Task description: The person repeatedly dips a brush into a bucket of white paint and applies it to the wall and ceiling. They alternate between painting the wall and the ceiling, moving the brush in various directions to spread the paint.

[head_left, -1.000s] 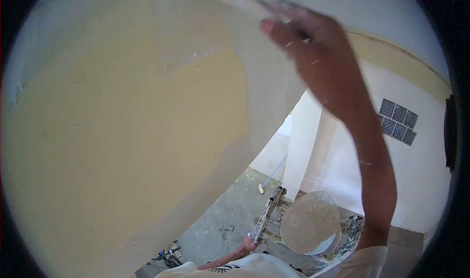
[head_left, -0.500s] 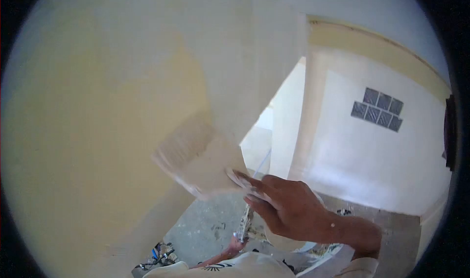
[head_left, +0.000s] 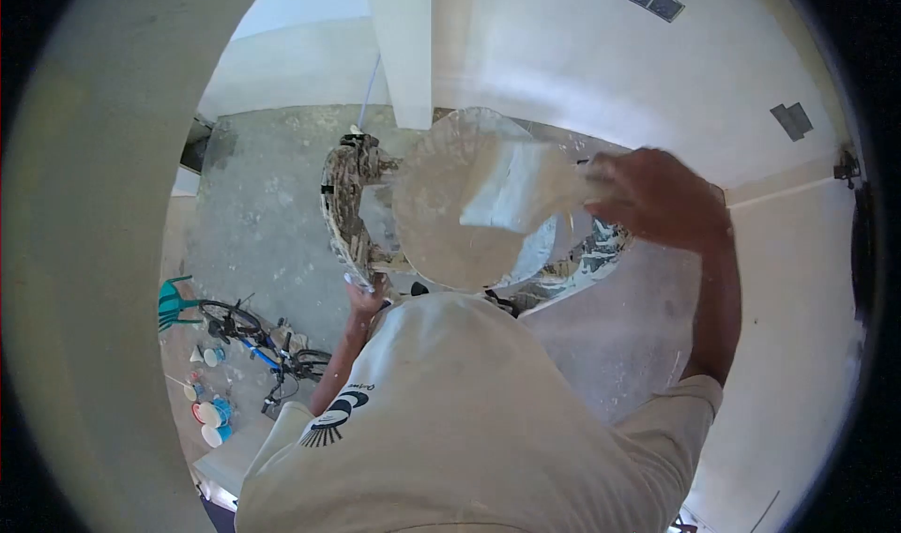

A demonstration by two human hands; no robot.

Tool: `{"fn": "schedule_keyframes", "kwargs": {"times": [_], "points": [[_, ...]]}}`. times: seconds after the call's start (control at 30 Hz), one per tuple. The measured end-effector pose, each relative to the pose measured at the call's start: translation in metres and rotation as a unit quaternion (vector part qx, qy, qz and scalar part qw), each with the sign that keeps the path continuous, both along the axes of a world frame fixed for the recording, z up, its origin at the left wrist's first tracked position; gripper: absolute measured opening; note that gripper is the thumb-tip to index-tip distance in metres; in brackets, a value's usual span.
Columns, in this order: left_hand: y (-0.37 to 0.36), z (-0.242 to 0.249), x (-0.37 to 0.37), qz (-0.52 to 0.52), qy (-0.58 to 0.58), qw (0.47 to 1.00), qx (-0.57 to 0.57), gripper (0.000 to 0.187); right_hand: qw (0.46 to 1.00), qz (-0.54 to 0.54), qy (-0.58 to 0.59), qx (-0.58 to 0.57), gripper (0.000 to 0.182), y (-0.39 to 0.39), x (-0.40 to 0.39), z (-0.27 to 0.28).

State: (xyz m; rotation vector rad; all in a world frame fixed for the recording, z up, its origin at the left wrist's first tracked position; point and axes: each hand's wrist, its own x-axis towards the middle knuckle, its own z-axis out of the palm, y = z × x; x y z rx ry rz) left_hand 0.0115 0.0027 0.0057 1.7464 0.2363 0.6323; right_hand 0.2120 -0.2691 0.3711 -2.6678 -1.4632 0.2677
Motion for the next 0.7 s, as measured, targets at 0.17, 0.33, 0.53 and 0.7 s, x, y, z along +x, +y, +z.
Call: {"fn": "schedule_keyframes", "kwargs": {"times": [0.17, 0.33, 0.53, 0.7], "points": [[0.003, 0.003, -0.009, -0.008, 0.105, 0.993, 0.051, 0.036, 0.994, -0.020, 0.062, -0.084, 0.025, 0.013, -0.015, -0.040], [0.000, 0.012, -0.005, 0.009, 0.081, 0.995, 0.062, 0.034, 0.989, -0.020, 0.031, -0.146, 0.023, 0.029, -0.015, -0.060], [0.007, -0.014, -0.013, -0.017, 0.134, 0.986, 0.098, 0.035, 0.985, -0.013, 0.013, -0.169, 0.021, 0.031, -0.013, -0.065], [0.003, -0.004, -0.009, 0.014, 0.088, 0.996, 0.015, 0.037, 0.985, -0.046, -0.018, -0.164, 0.021, 0.033, -0.018, -0.060]]}}
